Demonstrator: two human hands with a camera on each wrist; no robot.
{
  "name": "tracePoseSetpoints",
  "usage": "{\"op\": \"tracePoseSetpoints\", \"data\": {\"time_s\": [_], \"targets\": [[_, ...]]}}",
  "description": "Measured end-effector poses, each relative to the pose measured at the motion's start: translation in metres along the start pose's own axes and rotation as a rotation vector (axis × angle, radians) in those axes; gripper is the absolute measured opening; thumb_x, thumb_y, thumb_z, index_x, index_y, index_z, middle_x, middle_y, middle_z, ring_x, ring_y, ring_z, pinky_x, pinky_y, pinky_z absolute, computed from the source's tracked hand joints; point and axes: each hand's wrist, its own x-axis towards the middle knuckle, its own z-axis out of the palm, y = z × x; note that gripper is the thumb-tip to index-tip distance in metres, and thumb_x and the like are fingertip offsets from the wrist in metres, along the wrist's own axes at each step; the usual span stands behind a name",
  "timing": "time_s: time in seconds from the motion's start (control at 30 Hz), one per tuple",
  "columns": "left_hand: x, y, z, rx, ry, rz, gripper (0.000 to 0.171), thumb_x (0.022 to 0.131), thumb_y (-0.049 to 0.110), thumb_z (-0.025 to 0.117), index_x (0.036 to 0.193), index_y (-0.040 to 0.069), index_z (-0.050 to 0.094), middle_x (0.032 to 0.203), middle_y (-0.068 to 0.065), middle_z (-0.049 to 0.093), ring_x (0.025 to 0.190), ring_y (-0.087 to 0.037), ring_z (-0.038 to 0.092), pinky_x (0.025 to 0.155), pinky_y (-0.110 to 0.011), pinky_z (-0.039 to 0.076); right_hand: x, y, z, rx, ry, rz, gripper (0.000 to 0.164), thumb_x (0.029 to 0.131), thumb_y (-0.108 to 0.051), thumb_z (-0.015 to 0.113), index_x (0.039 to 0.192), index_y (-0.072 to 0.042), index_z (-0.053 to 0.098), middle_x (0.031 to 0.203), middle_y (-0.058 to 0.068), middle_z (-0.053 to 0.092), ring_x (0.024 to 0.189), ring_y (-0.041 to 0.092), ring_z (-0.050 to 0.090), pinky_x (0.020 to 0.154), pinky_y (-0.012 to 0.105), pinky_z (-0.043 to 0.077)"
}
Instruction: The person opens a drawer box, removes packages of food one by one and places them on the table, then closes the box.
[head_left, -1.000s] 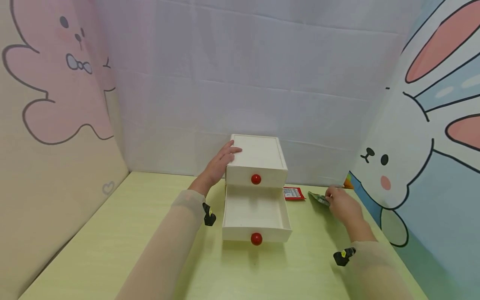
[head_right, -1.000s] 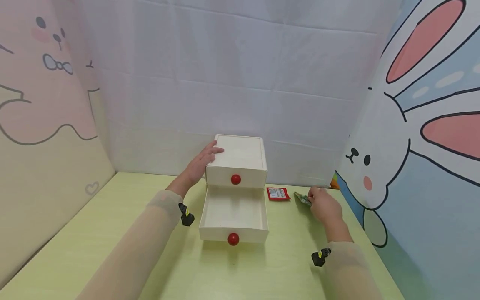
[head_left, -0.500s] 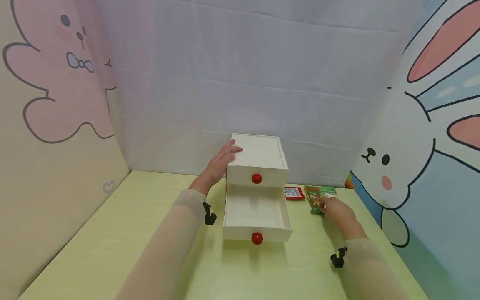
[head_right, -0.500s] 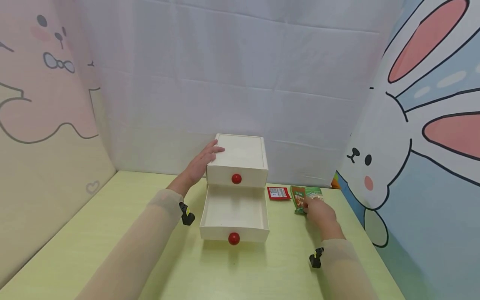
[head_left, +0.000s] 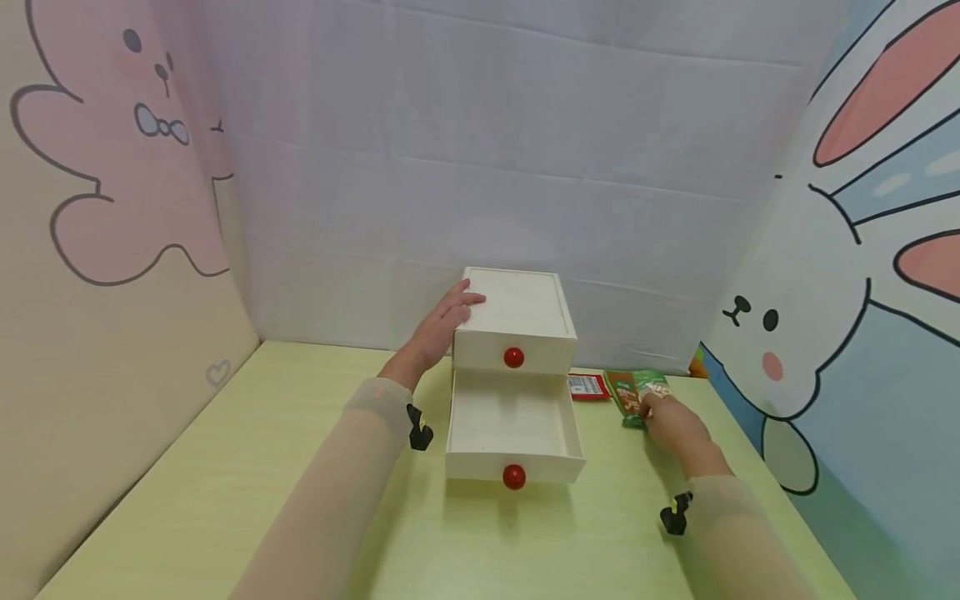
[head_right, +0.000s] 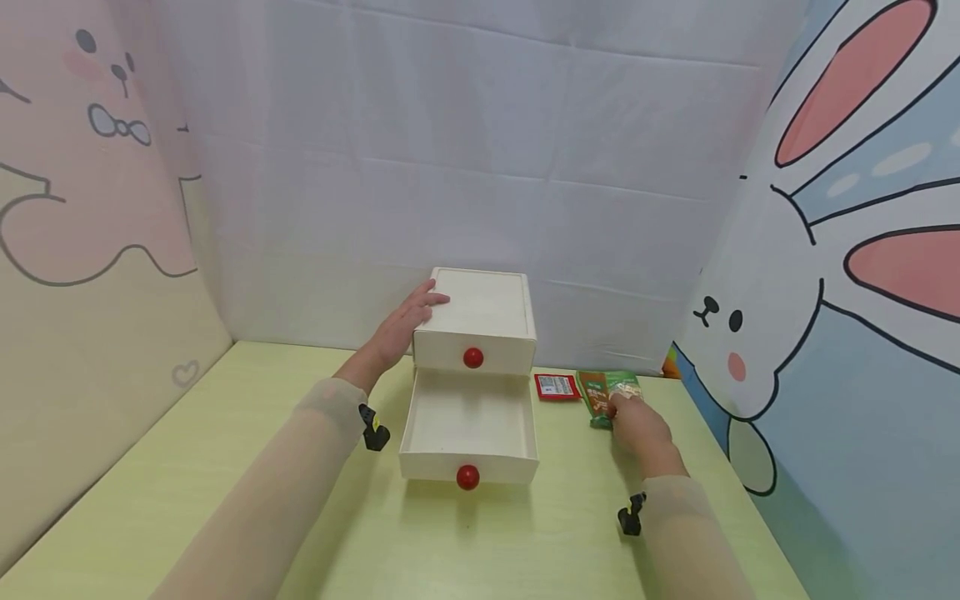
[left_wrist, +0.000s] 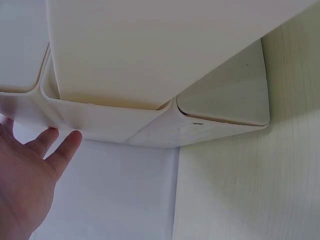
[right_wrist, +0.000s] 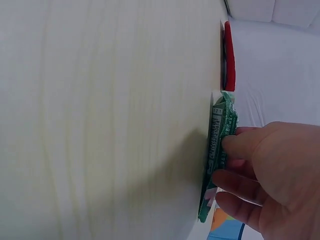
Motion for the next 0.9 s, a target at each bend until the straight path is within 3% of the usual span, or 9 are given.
{"op": "tracePoseSetpoints", "data": {"time_s": [0.27,0.5,0.9], "targets": [[0.000,0.000,0.000,0.002,-0.005,0.007,0.054,0.115,0.042,0.030,0.158,0.023,0.057,0.185,0.011,0.015,0.174,-0.028,0.010,0.135,-0.070,0.014,-0.001,0.003,-0.001,0.030,0.009,0.027,0.022,0.107,-0.008,0.056,0.123,0.000,0.069,0.120,0.027,0.069,0.115,0.044,0.069,0.098,0.063,0.056],[-0.001,0.001,-0.001,-0.004,-0.005,0.001,0.054,0.115,0.041,0.030,0.159,0.022,0.057,0.185,0.011,0.014,0.174,-0.027,0.009,0.136,-0.068,0.014,-0.001,-0.003,-0.003,0.122,0.073,0.012,0.029,0.108,-0.016,0.061,0.129,0.003,0.065,0.122,0.025,0.069,0.107,0.038,0.069,0.091,0.057,0.059],[0.000,-0.001,0.000,-0.018,-0.006,0.002,0.054,0.115,0.041,0.030,0.158,0.021,0.057,0.185,0.012,0.014,0.174,-0.027,0.009,0.136,-0.069,0.014,-0.028,-0.062,-0.032,0.271,0.252,-0.128,0.034,0.109,-0.021,0.058,0.133,0.001,0.069,0.121,0.019,0.075,0.098,0.031,0.071,0.085,0.053,0.061]]}}
